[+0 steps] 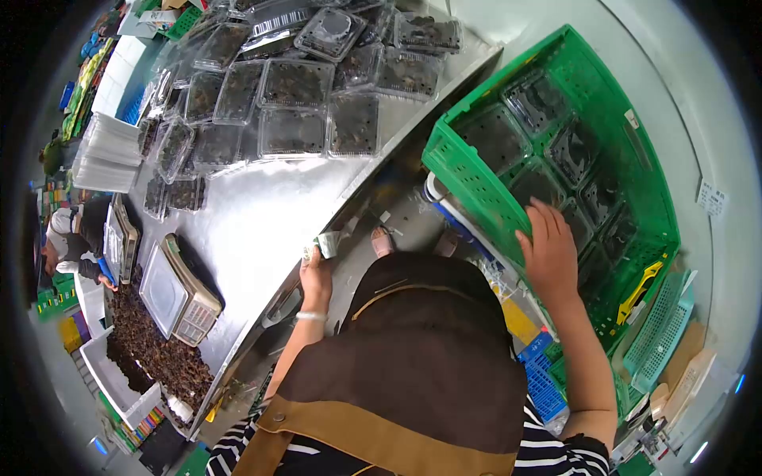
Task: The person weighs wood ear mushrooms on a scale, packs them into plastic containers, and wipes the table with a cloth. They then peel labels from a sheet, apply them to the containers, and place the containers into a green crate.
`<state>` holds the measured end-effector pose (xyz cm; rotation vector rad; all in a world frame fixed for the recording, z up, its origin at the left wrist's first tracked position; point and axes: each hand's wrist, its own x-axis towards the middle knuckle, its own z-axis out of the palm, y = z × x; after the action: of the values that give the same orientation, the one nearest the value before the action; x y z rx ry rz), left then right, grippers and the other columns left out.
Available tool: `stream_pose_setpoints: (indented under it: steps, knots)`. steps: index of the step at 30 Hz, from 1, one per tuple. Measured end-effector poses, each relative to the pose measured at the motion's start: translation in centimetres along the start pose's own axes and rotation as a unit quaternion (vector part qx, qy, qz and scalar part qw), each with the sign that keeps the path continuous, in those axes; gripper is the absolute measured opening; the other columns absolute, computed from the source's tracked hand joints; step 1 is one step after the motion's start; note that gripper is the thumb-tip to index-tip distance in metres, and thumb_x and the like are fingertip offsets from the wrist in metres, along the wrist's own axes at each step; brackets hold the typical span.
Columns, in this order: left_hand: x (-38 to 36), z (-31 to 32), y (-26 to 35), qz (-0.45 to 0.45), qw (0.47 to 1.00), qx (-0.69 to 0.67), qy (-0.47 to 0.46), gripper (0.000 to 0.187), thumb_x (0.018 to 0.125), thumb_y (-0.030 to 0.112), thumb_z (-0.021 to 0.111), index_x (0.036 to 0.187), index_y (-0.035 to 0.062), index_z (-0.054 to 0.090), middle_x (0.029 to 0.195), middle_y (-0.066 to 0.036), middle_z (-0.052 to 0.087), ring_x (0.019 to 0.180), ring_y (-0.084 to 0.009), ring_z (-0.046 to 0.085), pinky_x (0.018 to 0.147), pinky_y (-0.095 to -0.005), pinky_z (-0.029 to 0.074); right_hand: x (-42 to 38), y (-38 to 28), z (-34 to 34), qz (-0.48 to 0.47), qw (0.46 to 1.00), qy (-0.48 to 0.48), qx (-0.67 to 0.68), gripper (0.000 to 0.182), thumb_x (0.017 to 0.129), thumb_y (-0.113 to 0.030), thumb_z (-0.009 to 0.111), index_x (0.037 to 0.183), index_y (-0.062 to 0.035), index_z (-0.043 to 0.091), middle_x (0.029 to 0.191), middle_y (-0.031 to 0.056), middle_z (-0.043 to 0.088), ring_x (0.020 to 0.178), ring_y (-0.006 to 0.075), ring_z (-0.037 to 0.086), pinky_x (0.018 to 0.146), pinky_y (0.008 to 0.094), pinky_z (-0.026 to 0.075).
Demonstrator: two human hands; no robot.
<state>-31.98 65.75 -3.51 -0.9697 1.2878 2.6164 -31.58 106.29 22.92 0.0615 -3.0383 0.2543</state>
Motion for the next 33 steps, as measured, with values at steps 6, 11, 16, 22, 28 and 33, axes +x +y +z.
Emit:
stream_pose_setpoints:
  steps: [6, 11, 16, 22, 28, 33]
  knots:
    - [-10.4, 15.7, 12.6, 0.100, 0.833, 0.404, -0.364, 0.020, 0.088, 0.012, 0.066, 0.101, -0.0032, 0.064, 0.082, -0.006, 0.065, 0.072, -0.0105, 0.058, 0.066, -0.0277, 0.047, 3.2, -9.2, -0.4, -0.088, 0.929, -0.091, 0.349, 0.057, 0.076, -0.029, 0.077, 0.121, -0.0034, 0.053, 0.119, 0.0153, 0.056, 0.111, 0.0323, 0.053, 0.095, 0.0394, 0.043]
    - [-11.2, 22.6, 14.4, 0.092, 0.743, 0.431, -0.504, 0.012, 0.084, 0.006, 0.070, 0.091, -0.0012, 0.063, 0.080, -0.003, 0.063, 0.072, -0.0081, 0.057, 0.065, -0.0231, 0.046, 3.7, -9.9, -0.3, -0.100, 0.901, -0.016, 0.421, 0.021, 0.080, -0.016, 0.072, 0.093, -0.0048, 0.060, 0.082, 0.0074, 0.060, 0.074, 0.0270, 0.059, 0.063, 0.0357, 0.048]
    - [-13.5, 28.3, 11.8, -0.053, 0.857, 0.270, -0.436, 0.007, 0.090, 0.004, 0.064, 0.089, 0.0002, 0.059, 0.080, -0.004, 0.063, 0.065, -0.0063, 0.057, 0.046, -0.0170, 0.042, 2.6, -5.7, -1.9, -0.107, 0.914, 0.096, 0.379, 0.018, 0.077, -0.013, 0.073, 0.088, -0.0047, 0.061, 0.076, 0.0063, 0.059, 0.068, 0.0258, 0.058, 0.058, 0.0360, 0.047]
    - [-14.8, 33.0, 7.9, 0.002, 0.834, 0.347, -0.429, 0.009, 0.086, 0.004, 0.069, 0.091, -0.0015, 0.063, 0.081, -0.004, 0.065, 0.071, -0.0049, 0.057, 0.062, -0.0191, 0.045, 2.0, 0.1, -4.2, -0.104, 0.916, 0.175, 0.345, 0.023, 0.073, -0.012, 0.075, 0.092, -0.0056, 0.062, 0.083, 0.0063, 0.058, 0.072, 0.0251, 0.057, 0.060, 0.0348, 0.049]
    - [-16.4, 36.7, 5.7, 0.073, 0.809, 0.381, -0.441, 0.009, 0.085, 0.002, 0.069, 0.090, -0.0028, 0.064, 0.084, -0.004, 0.066, 0.076, -0.0074, 0.059, 0.068, -0.0211, 0.047, 1.3, 4.4, -4.3, -0.037, 0.892, 0.100, 0.440, 0.023, 0.070, -0.008, 0.078, 0.086, -0.0060, 0.062, 0.085, 0.0045, 0.060, 0.072, 0.0232, 0.055, 0.062, 0.0334, 0.047]
    - [-15.9, 38.3, 5.3, 0.081, 0.808, 0.394, -0.431, 0.009, 0.086, 0.001, 0.069, 0.091, -0.0033, 0.063, 0.087, -0.006, 0.067, 0.078, -0.0090, 0.060, 0.069, -0.0229, 0.048, 2.4, 4.9, -4.2, -0.065, 0.898, 0.170, 0.400, 0.022, 0.071, -0.008, 0.077, 0.082, -0.0060, 0.059, 0.079, 0.0043, 0.058, 0.073, 0.0234, 0.054, 0.061, 0.0346, 0.045]
